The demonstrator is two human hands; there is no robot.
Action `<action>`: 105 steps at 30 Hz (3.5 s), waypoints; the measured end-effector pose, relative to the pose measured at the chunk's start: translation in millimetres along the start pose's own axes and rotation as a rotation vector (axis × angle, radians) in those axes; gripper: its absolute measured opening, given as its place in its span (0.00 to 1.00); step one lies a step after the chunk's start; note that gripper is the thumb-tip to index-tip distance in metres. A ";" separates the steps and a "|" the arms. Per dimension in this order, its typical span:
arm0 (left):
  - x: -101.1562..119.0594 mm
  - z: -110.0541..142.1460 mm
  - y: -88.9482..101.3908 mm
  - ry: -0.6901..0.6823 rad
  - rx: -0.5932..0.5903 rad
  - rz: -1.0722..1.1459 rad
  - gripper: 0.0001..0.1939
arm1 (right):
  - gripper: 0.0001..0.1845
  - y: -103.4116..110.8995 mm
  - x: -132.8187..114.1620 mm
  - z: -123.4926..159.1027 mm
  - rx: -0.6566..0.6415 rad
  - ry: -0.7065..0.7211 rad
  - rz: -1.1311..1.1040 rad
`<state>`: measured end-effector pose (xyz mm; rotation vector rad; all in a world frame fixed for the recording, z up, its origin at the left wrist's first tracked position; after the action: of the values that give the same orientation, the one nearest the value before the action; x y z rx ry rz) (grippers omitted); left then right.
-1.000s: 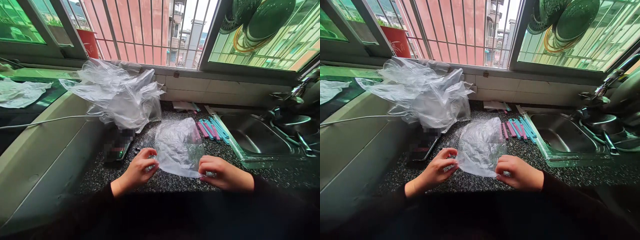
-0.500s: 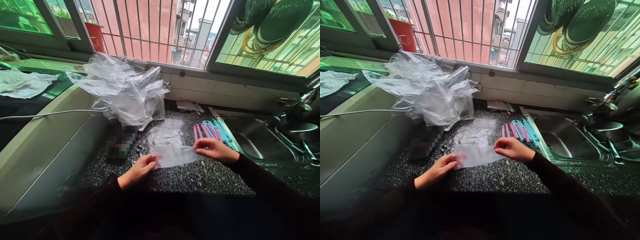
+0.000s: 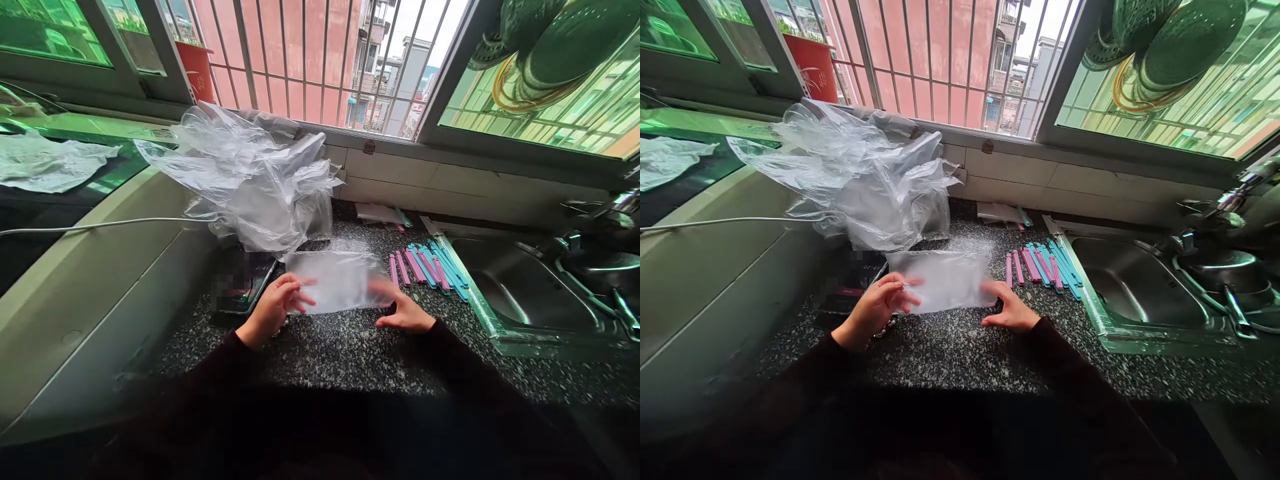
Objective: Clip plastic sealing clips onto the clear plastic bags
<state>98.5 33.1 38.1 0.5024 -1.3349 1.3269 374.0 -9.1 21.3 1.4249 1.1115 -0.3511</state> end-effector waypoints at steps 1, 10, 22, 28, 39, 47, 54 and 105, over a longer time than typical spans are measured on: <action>0.2 -1.3 0.2 0.016 -0.001 -0.012 0.12 | 0.34 -3.2 -0.6 -2.7 0.041 0.020 0.076; -6.9 -11.5 6.7 0.098 0.094 -0.110 0.10 | 0.08 -2.2 -4.7 -5.1 -0.075 0.117 0.294; -18.0 -13.7 2.7 0.007 0.003 -0.136 0.24 | 0.11 2.2 -11.0 1.5 0.105 -0.220 0.220; -28.8 -12.4 7.1 -0.183 0.090 -0.596 0.47 | 0.11 5.7 -5.1 6.1 0.196 -0.395 0.343; -31.6 -7.7 -5.8 -0.438 -0.057 -1.074 0.32 | 0.12 11.9 -16.6 7.4 0.127 -0.697 0.642; -41.0 -9.0 -10.3 -0.596 -0.049 -1.357 0.17 | 0.12 18.7 -16.0 12.6 -0.018 -0.695 0.654; -40.1 -8.9 -8.8 -0.579 -0.016 -1.272 0.21 | 0.15 36.1 -17.0 28.6 0.195 -0.618 0.648; -34.0 8.6 -13.5 -0.750 -0.069 -1.319 0.15 | 0.10 -27.2 -36.3 24.6 0.104 0.468 0.784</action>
<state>116.3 8.5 15.9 1.5743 -1.1614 -0.0416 344.8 -51.2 27.5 1.9657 0.8037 0.5120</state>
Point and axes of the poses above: each hand's wrist, its own z-axis away from the middle knuckle, its own y-axis out of the back of the hand, x = y × z, the point moved 2 cm from there along -z, towards the middle knuckle, and after that the axes turned 7 degrees about y, right-handed, at the moved point
